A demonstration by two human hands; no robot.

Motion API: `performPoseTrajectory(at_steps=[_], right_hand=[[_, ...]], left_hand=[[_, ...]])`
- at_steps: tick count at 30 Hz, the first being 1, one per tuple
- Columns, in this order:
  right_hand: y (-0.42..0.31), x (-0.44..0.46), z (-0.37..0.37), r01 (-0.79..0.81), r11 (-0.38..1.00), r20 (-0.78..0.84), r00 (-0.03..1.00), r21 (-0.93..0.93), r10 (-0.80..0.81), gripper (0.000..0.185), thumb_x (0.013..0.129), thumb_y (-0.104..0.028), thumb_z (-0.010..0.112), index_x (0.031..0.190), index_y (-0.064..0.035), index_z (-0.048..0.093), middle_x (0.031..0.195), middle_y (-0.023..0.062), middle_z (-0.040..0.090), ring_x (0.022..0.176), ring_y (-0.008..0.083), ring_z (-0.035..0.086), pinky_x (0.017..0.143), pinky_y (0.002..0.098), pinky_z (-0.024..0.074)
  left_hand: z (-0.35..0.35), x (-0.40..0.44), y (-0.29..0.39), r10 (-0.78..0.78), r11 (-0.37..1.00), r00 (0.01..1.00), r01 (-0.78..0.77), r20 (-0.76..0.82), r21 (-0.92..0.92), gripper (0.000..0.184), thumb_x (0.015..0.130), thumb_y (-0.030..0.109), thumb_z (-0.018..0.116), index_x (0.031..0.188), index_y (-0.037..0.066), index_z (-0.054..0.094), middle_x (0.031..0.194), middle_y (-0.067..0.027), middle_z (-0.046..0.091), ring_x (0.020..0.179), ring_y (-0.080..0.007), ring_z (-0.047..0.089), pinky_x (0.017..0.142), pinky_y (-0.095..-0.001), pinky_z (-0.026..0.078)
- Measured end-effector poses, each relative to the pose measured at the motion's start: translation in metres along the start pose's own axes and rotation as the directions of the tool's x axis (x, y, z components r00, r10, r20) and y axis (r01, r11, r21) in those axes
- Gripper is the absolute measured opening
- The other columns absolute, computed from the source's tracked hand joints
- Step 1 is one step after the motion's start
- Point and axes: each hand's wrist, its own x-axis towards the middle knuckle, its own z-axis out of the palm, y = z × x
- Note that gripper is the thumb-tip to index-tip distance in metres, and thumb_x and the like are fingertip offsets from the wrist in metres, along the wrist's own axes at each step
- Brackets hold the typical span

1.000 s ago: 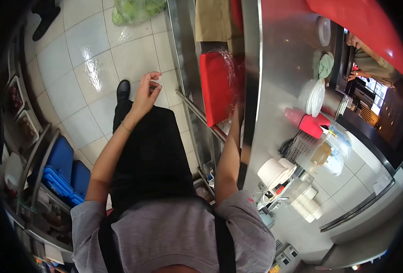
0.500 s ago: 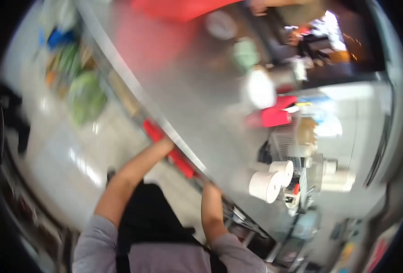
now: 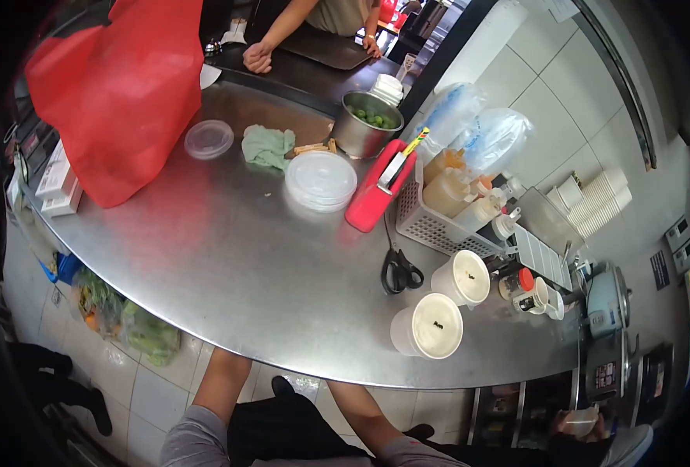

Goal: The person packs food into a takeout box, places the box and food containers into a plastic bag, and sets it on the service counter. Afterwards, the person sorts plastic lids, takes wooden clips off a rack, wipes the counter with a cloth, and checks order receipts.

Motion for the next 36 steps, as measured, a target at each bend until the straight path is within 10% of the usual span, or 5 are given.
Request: performPoseTrajectory(at_steps=[18, 24, 30, 34, 36], right_hand=[[-0.023, -0.003, -0.012, -0.026, 0.999, 0.084, 0.996, -0.023, 0.028, 0.056, 0.082, -0.043, 0.061, 0.12, -0.0035, 0.052, 0.099, 0.0152, 0.062, 0.092, 0.0234, 0.058, 0.083, 0.0349, 0.0456], [0.003, -0.016, -0.014, -0.012, 0.997, 0.152, 0.988, -0.07, 0.023, 0.057, 0.082, -0.046, 0.06, 0.121, -0.0037, 0.052, 0.098, 0.0149, 0.062, 0.092, 0.0233, 0.058, 0.082, 0.0348, 0.0459], [-0.027, -0.026, -0.008, 0.027, 0.999, 0.452, 0.891, 0.046, -0.045, 0.058, 0.083, -0.048, 0.059, 0.121, -0.0039, 0.052, 0.098, 0.0146, 0.062, 0.092, 0.0231, 0.058, 0.082, 0.0346, 0.0463], [-0.141, -0.119, -0.03, -0.709, 0.341, 0.774, 0.626, 0.617, -0.098, 0.062, 0.09, -0.021, 0.055, 0.14, -0.0048, 0.021, 0.136, 0.0114, 0.037, 0.127, 0.0225, 0.034, 0.104, 0.0371, 0.0308], [-0.236, -0.127, -0.075, -0.775, 0.346, 0.806, 0.587, 0.529, 0.081, 0.048, 0.089, -0.018, 0.058, 0.13, -0.0029, 0.039, 0.121, 0.0095, 0.053, 0.108, 0.0169, 0.051, 0.093, 0.0337, 0.0419]], left_hand=[[0.008, -0.029, -0.014, -0.195, 0.892, 0.979, 0.149, -0.066, -0.426, 0.028, 0.078, 0.0, 0.056, 0.105, 0.002, 0.06, 0.103, -0.0082, 0.061, 0.097, -0.0212, 0.056, 0.086, -0.0329, 0.045], [0.04, 0.003, 0.043, -0.608, -0.071, 0.774, 0.166, 0.174, -0.984, 0.027, 0.078, 0.0, 0.058, 0.105, 0.002, 0.061, 0.102, -0.0064, 0.061, 0.097, -0.0191, 0.056, 0.085, -0.0317, 0.045], [-0.021, -0.12, 0.062, -0.454, -0.379, 0.786, 0.256, 0.42, -0.889, 0.026, 0.078, -0.001, 0.059, 0.105, 0.002, 0.061, 0.102, -0.0046, 0.061, 0.096, -0.0169, 0.057, 0.085, -0.0304, 0.045], [-0.124, -0.205, 0.072, -0.127, -0.182, 0.861, 0.468, 0.492, -0.865, 0.026, 0.079, -0.003, 0.059, 0.105, 0.002, 0.059, 0.113, -0.0053, 0.057, 0.103, -0.0169, 0.055, 0.085, -0.0289, 0.045], [-0.184, -0.214, 0.084, 0.227, 0.423, 0.879, 0.299, 0.419, -0.856, 0.032, 0.076, 0.001, 0.067, 0.108, 0.003, 0.058, 0.118, -0.0067, 0.055, 0.108, -0.0165, 0.053, 0.086, -0.0272, 0.044]])
